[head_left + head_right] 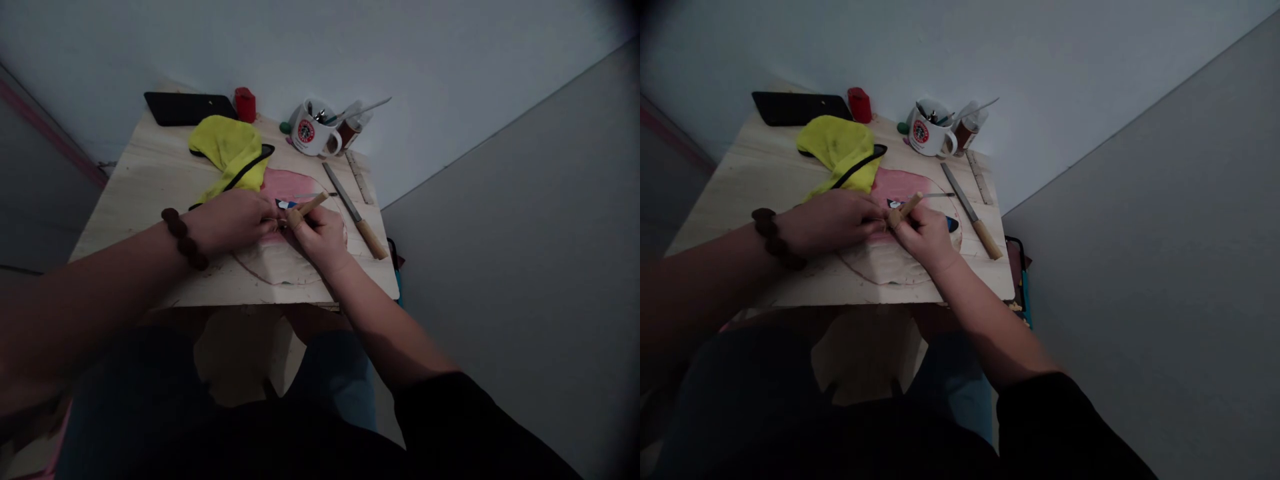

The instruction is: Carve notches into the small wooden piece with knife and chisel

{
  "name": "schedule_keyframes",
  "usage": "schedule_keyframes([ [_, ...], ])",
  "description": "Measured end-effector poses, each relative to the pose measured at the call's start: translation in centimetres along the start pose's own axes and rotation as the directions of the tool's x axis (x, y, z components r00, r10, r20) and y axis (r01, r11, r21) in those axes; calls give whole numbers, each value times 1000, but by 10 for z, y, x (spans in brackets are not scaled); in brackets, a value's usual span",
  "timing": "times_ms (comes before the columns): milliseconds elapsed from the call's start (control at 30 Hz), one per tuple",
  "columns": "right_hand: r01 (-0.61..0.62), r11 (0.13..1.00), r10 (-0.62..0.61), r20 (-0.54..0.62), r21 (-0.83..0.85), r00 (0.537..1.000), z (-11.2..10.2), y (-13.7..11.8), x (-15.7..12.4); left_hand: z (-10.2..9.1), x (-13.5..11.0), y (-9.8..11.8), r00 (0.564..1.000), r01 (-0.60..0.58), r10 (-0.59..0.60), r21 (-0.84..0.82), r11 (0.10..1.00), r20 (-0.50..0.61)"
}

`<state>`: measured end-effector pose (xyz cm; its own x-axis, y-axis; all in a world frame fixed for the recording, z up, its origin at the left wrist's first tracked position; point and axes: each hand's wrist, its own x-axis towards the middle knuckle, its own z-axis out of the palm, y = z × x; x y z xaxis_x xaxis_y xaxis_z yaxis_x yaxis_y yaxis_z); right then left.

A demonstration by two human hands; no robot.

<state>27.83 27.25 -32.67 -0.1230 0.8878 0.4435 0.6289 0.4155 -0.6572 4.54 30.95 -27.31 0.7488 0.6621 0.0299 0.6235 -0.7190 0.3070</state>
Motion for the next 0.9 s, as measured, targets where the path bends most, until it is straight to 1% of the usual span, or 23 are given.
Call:
schedule_keyframes([
  [200,128,987,-118,101,-102,988,-1,-2,-1,5,3,-3,1000,29,-29,25,999,8],
  [333,169,978,-155,117,-123,981,-1,-3,-1,6,5,-4,1000,17,-17,12,1000,-1],
  [467,161,979,-146,117,-124,982,2,-3,0,4,3,-3,1000,-1,1,7,1000,-1],
  [633,121,988,-107,130,-100,986,5,-2,1,5,3,-3,1000,13,-13,18,1000,-6],
  [900,119,985,-109,84,-123,991,-2,-4,-4,-1,0,1,1000,20,-20,30,999,-5],
])
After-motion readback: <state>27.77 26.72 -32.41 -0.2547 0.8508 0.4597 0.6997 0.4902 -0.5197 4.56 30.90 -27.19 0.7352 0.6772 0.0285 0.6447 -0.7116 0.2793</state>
